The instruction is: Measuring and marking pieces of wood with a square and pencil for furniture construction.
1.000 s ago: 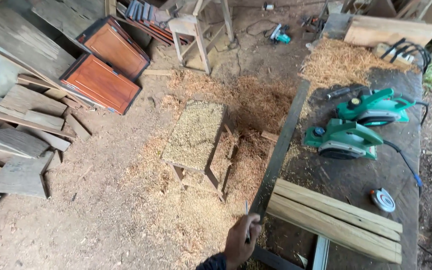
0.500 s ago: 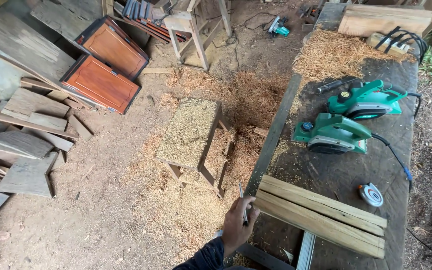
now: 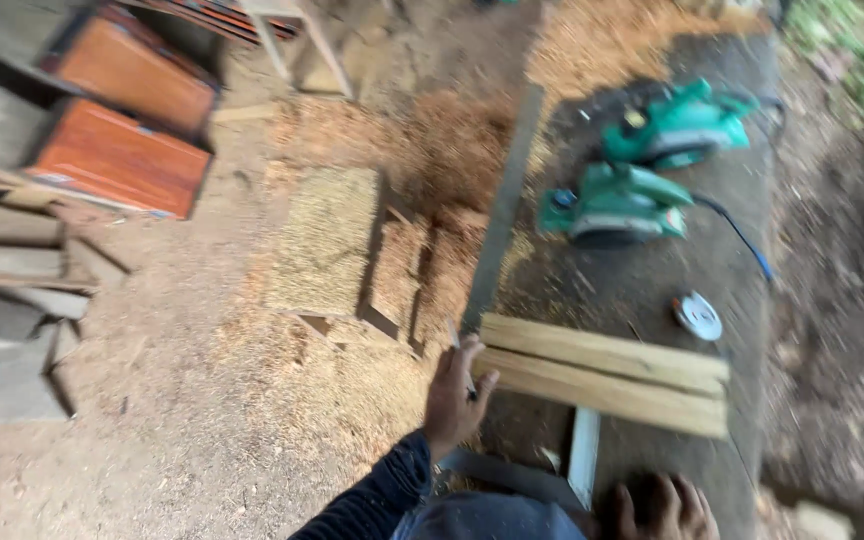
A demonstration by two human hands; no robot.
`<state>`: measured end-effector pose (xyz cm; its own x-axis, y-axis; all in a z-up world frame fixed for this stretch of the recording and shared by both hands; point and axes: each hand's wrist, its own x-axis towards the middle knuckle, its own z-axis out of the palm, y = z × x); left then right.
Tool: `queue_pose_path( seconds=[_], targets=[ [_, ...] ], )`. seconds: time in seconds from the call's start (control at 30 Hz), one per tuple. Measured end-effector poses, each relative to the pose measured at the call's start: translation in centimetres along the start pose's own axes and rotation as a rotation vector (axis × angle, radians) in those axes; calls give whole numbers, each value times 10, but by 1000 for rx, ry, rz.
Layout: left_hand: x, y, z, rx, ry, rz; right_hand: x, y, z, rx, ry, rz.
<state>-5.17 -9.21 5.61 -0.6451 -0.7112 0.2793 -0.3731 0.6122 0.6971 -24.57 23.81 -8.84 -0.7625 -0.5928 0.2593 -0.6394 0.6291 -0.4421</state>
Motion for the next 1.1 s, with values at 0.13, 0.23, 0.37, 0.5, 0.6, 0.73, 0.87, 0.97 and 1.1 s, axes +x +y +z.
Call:
queue_pose_path(
  seconds=[0.13,0.23,0.37,0.5,0.6,0.73,0.87,0.97,1.1],
  targets=[
    [-15,1,3,-58,-12,-17,8,-78,-53,-85,-50,157],
    [-16,-2,1,-47,-33,-24,11,-84,-58,-67,-56,185],
    [-17,-8,-5,39,-54,-33,14,-87,-58,-38,-81,195],
    [-6,5,-15,26,-71,-67,15,-90,-61,-49,-91,221],
    [-3,7,-13,-26,-103,-145,16,-91,-62,-48,-95,227],
    [-6,9,-10,-67,-85,-141,16,-90,-63,-53,-85,190],
    [-7,6,-6,-80,-35,-105,7,-65,-45,76,57,73],
    [-13,-3,-3,-42,7,-34,32,-73,-61,60,61,-4],
    [-20,-17,1,-24,-16,-68,128,-126,-90,85,41,-371]
  ],
)
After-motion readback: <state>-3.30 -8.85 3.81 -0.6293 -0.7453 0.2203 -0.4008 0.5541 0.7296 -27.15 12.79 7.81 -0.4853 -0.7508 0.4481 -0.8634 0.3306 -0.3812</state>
